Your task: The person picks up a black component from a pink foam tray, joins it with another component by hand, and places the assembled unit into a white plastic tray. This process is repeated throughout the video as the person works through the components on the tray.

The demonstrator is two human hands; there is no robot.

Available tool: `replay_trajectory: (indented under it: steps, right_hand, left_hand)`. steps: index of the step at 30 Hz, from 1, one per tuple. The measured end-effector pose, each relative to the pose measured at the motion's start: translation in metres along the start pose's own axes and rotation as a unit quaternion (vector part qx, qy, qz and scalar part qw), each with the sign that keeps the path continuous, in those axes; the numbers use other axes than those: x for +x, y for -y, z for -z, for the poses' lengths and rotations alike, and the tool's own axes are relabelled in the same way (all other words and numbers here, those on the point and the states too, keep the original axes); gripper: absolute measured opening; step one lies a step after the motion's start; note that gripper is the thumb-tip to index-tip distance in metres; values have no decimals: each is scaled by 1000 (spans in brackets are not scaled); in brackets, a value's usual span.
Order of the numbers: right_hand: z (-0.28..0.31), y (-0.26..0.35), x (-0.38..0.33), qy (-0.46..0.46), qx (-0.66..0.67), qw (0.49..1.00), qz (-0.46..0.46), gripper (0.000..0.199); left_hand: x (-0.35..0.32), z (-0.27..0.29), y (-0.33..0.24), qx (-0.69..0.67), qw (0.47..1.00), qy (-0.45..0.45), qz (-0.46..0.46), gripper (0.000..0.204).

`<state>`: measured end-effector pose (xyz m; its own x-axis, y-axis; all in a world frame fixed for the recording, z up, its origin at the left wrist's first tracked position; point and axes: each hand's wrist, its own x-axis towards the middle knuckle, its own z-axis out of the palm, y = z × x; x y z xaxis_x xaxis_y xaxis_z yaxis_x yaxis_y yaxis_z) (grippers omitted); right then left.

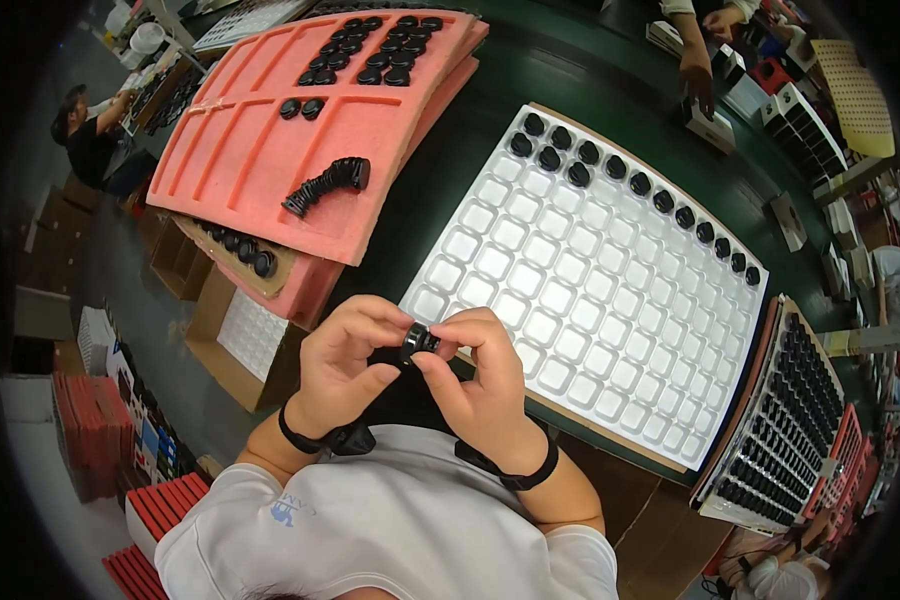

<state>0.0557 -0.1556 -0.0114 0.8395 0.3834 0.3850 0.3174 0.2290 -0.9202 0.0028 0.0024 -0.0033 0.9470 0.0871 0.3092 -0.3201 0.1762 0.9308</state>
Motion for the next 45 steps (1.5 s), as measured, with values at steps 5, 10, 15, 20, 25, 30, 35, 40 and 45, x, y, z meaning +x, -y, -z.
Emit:
replay_trajectory:
  steps: [5, 10, 15, 20, 25, 30, 35, 40, 45]
  right_hand:
    - [4, 4, 9, 51, -81, 994, 62, 29]
    - [6, 5, 12, 68, -94, 992, 58, 22]
    - [11, 6, 17, 27, 385, 888, -252, 29]
    - [14, 1, 20, 21, 375, 899, -227, 31]
    - [15, 7, 20, 35, 23, 999, -31, 27]
    - [5, 8, 23, 62, -66, 996, 13, 18]
    - [4, 9, 23, 47, 101, 990, -83, 18]
    - [9, 6, 21, 70, 99, 992, -36, 17]
    - [3, 11, 19, 80, 70, 992, -62, 18]
  left_hand:
    - [9, 4, -10, 11, 997, 38, 64, 36]
    - [8, 8, -6, -13, 996, 71, 57, 39]
    - [8, 6, -3, -240, 953, 0, 187, 34]
    - [9, 2, 3, -153, 981, -15, 116, 34]
    - [8, 0, 0, -20, 1000, -8, 18, 37]
    - [7, -1, -6, 126, 991, 20, -31, 36]
    - [9, -3, -11, 61, 998, 19, -21, 35]
    - [8, -6, -12, 90, 995, 11, -28, 36]
    - [9, -3, -14, 122, 991, 36, -52, 36]
